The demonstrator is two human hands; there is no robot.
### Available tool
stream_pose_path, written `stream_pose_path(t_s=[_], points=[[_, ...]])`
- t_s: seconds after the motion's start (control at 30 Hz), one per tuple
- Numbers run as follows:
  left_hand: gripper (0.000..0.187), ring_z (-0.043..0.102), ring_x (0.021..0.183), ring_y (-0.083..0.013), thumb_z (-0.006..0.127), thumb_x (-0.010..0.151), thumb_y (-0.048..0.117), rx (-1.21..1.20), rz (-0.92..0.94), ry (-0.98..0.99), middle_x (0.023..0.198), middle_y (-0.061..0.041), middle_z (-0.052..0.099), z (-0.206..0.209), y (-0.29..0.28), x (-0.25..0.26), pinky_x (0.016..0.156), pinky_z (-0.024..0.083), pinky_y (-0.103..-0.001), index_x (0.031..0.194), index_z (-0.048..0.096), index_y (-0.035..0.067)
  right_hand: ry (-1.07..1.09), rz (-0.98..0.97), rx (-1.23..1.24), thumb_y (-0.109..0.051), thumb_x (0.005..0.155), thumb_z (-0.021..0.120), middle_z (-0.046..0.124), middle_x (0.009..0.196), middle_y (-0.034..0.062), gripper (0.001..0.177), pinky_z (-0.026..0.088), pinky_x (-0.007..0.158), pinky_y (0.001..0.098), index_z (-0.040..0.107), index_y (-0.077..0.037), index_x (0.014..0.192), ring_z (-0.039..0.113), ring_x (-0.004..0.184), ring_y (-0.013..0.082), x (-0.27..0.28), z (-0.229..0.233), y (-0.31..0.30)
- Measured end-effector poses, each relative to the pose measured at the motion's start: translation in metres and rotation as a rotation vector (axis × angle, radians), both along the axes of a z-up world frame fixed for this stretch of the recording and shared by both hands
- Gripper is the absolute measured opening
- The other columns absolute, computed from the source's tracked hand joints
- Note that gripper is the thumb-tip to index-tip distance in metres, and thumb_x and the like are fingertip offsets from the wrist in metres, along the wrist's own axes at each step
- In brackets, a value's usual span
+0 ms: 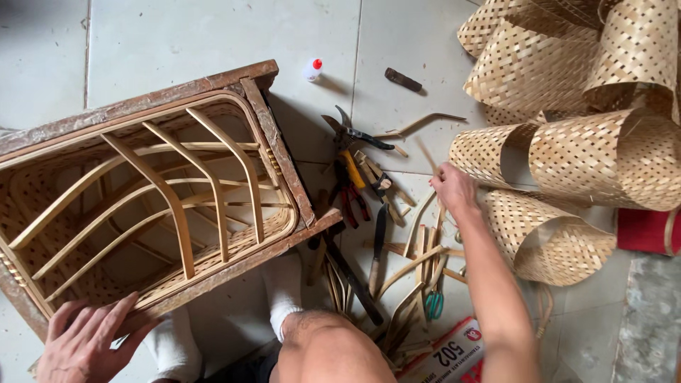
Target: The person assembles a rectangular basket by inserting bamboo strips into a wooden mold, securing them with a hammer and pliers, and applying glue to the joints. The basket frame is gradually built up with multiple strips.
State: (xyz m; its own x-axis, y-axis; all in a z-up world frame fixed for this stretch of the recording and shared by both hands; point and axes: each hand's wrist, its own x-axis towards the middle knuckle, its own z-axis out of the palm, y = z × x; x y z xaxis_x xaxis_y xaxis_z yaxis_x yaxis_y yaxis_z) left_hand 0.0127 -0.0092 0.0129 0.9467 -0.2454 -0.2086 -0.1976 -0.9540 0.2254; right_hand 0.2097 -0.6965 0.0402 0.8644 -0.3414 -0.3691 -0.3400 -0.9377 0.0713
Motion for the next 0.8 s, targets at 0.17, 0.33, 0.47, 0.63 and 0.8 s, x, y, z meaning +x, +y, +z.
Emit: stream_pose_path(t_s=[0.17,0.33,0.47,0.63,0.8], points=[[0.065,0.068,0.102,-0.0233,0.079,0.074,0.039,-0.398,-0.027,-0.21,0.109,-0.008,0.073,0.04,-0.009,0.023,0.1,0.046,-0.041,0.129,0.063,0.007,-0.554,0.055,0.869,-0.006,0.101,0.063,0.069,0.092,0.0138,0.018,0.062,0.071,0.028,0.051,0.004,0.109,0.076,0.086,0.0184,-0.005,0.072,0.123],[0.052,0.071,0.093,-0.0275,0.077,0.086,0.033,-0.663,0.045,-0.014,0.103,-0.01,0.074,0.069,-0.013,0.053,0.083,0.058,-0.04,0.128,0.065,0.005,-0.552,0.325,1.293,-0.014,0.11,0.052,0.063,0.081,0.0032,0.022,0.062,0.059,0.0248,0.055,0.003,0.125,0.066,0.068,0.0108,0.003,0.071,0.323],[0.058,0.073,0.101,-0.0287,0.074,0.089,0.03,-0.857,0.207,0.321,0.115,-0.017,0.074,0.075,-0.024,0.076,0.086,0.059,-0.041,0.139,0.059,0.003,-0.295,0.48,1.139,-0.017,0.107,0.053,0.062,0.069,0.0019,0.035,0.051,0.043,0.023,0.058,0.002,0.136,0.059,0.052,0.0091,0.002,0.053,0.447],[0.05,0.079,0.096,-0.0175,0.067,0.092,0.034,-1.094,0.393,0.692,0.109,-0.014,0.083,0.058,-0.018,0.09,0.085,0.066,-0.034,0.133,0.067,0.004,-0.584,0.756,1.094,-0.02,0.115,0.049,0.072,0.106,0.0095,0.053,0.051,0.047,0.0177,0.028,0.002,0.158,0.062,0.06,0.0051,0.013,0.034,0.502],[0.055,0.077,0.098,-0.0179,0.063,0.094,0.038,-1.06,0.275,0.753,0.111,-0.013,0.079,0.045,-0.008,0.094,0.089,0.063,-0.035,0.138,0.059,0.006,-0.665,0.385,1.417,-0.027,0.116,0.047,0.068,0.125,0.009,0.043,0.058,0.057,0.022,0.039,-0.024,0.157,0.062,0.066,0.0062,0.021,0.017,0.532]])
